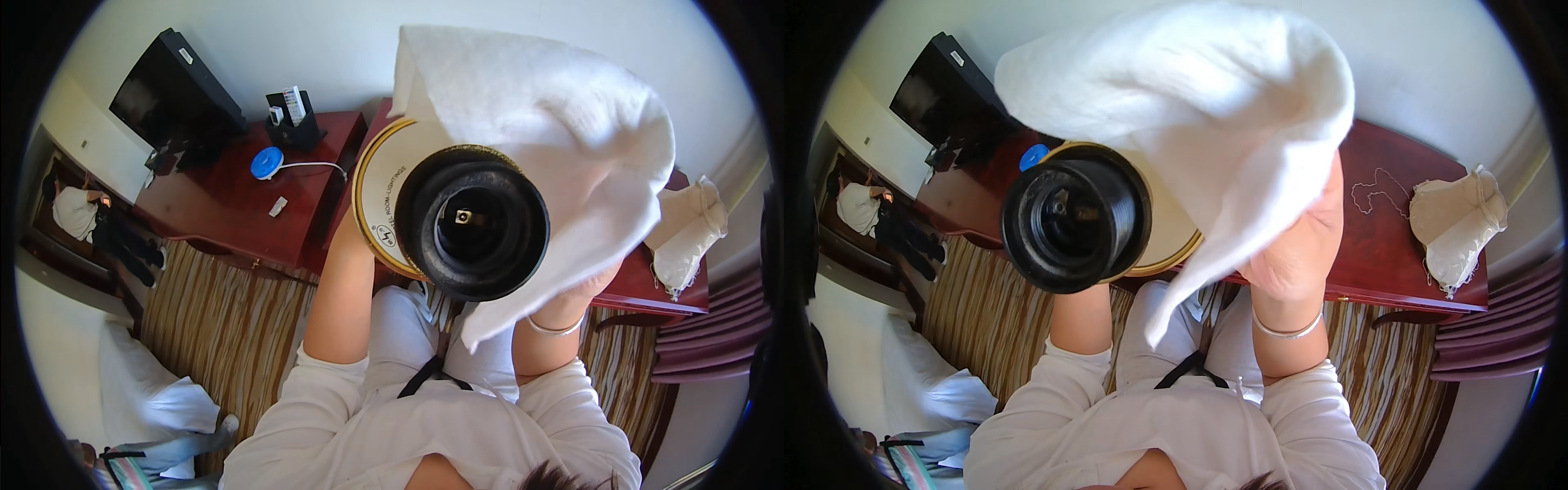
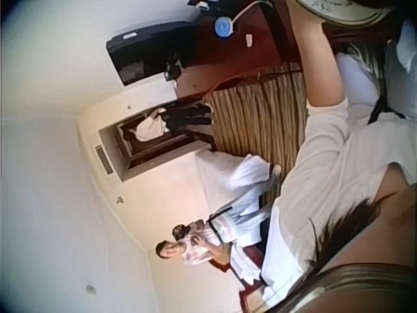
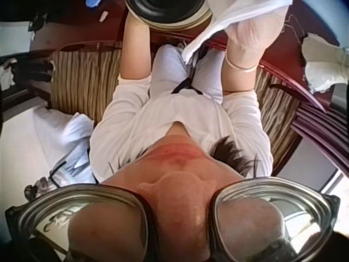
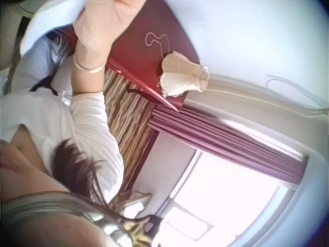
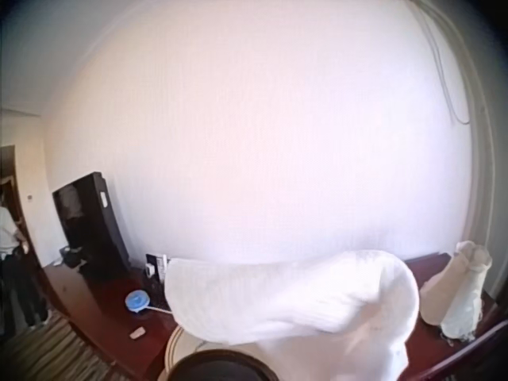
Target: The person sits on the floor and wipes a black lamp ring and the lamp base with a white cloth. They rotate the ring to clean all sides, then wipe the lamp's socket and body before placing the ring on the table.
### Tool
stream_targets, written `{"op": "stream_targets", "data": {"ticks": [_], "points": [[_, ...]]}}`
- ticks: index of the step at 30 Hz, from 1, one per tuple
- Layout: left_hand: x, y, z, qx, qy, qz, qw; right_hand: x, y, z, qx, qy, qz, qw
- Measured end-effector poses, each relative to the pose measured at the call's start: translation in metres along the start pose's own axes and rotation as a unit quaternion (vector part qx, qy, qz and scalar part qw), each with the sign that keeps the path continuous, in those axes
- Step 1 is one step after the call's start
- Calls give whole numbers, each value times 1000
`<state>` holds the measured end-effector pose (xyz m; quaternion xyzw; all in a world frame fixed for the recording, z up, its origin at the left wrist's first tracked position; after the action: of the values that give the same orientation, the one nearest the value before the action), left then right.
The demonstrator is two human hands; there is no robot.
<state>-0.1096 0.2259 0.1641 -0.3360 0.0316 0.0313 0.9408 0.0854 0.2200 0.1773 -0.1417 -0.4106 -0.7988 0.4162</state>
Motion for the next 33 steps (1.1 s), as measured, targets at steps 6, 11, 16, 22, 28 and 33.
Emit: {"op": "stream_targets", "data": {"ticks": [6, 11, 16, 22, 28, 33], "points": [[2, -2, -9, -3, 5, -12, 1000, 3, 24, 13, -172, 6, -186, 967], [1, -2, -6, -2, 14, -30, 999, -17, 56, 62, -371, 54, -432, 820], [4, 2, -1, -3, 32, -48, 998, -16, 74, 82, -298, 257, -487, 779], [8, 3, 5, 12, 39, -45, 998, -7, 58, 69, -273, 254, -480, 794], [23, -9, 12, -10, 5, 107, 994, -1, 30, 41, -249, 74, -409, 875], [37, -16, 11, -10, -42, 172, 984, 22, 28, 18, -177, -32, -271, 946]]}}
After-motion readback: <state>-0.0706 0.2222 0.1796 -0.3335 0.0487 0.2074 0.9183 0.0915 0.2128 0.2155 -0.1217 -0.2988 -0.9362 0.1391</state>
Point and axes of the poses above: each hand's wrist, its own z-axis towards the middle knuckle, its own x-axis out of the palm, y = z × x, the point moved 1 cm from there along z, towards the middle knuckle, and after that the axes turned 12 degrees about -z, right-handed, at the moved point
